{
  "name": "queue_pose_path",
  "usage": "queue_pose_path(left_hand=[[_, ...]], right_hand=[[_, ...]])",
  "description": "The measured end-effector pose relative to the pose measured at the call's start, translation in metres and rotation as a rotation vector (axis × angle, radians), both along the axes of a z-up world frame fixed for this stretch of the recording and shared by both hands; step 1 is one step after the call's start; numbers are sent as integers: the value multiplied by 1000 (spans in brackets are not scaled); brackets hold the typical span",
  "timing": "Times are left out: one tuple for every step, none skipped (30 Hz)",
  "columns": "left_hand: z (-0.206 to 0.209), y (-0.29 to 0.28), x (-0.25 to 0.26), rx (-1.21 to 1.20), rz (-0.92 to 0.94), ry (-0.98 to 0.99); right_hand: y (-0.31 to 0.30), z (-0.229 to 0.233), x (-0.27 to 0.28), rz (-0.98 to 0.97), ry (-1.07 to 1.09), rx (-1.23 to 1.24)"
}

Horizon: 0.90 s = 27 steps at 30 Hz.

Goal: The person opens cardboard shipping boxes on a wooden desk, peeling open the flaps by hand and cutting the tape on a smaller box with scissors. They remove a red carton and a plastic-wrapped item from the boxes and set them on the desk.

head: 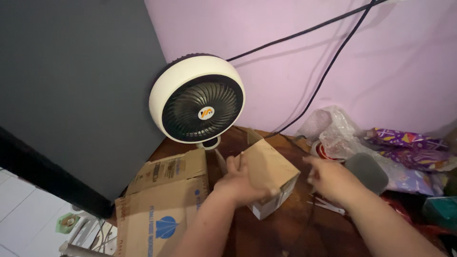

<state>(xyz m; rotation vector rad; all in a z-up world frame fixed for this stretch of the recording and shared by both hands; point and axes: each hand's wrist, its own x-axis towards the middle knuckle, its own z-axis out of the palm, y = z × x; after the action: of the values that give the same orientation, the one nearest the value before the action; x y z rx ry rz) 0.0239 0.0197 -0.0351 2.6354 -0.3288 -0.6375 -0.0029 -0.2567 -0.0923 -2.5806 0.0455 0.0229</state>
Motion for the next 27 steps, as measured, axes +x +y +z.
queue_pose_path(left_hand=[[-2,0,1,15,-12,-2],[-5,0,2,30,-25,-1],[-9,0,1,-22,-8,-25],[-12,1,-1,-73,11,-50],[-16,2,-4,-124,31,-75],[-19,3,-5,-166,20,-78],[-23,5,-7,-209,9,-81],[-26,5,-7,-253,-2,-85],[-30,6,-6,-364,45,-115],[-34,6,-5,-475,88,-142],[-38,6,-3,-587,131,-168],[-42,5,1,-783,219,64],[-47,6,6,-972,304,303],[-51,7,11,-1154,391,548],[-57,10,13,-1250,345,680],[-65,12,14,-1343,293,812],[-73,14,14,-1432,237,946],[-83,14,13,-1438,191,1014],[-92,12,12,-1443,144,1082],[-101,10,11,-1447,94,1148],[-110,9,9,-1435,154,1094],[-118,8,8,-1424,212,1039],[-124,7,8,-1411,269,983],[-130,9,8,-1392,270,945],[-134,12,9,-1373,270,907],[-137,15,10,-1355,271,870],[-139,16,12,-1366,268,849]], right_hand=[[0,-5,2,-125,43,157],[-1,-10,3,-248,90,314],[0,-15,2,-294,140,253],[4,-21,0,-337,190,192],[6,-25,-1,-380,239,131],[9,-26,-1,-406,222,104],[12,-24,-1,-431,205,78],[13,-20,-2,-456,187,50],[13,-12,1,-456,131,124],[12,-2,0,-473,93,233],[11,10,1,-481,74,381],[9,22,0,-497,92,587],[9,34,-1,-510,128,782],[8,48,-2,-495,168,935],[9,58,-3,-406,162,977],[12,67,-3,-286,137,983],[13,74,-3,-111,73,934],[18,76,-3,-74,87,905],[23,77,-2,-37,100,875],[27,76,-2,1,112,845],[29,75,-2,13,92,794],[32,73,-2,25,70,742],[33,70,-3,37,49,690],[33,67,-5,76,17,667],[33,65,-7,115,-14,644],[31,62,-8,154,-45,620],[29,61,-10,162,-41,639]])
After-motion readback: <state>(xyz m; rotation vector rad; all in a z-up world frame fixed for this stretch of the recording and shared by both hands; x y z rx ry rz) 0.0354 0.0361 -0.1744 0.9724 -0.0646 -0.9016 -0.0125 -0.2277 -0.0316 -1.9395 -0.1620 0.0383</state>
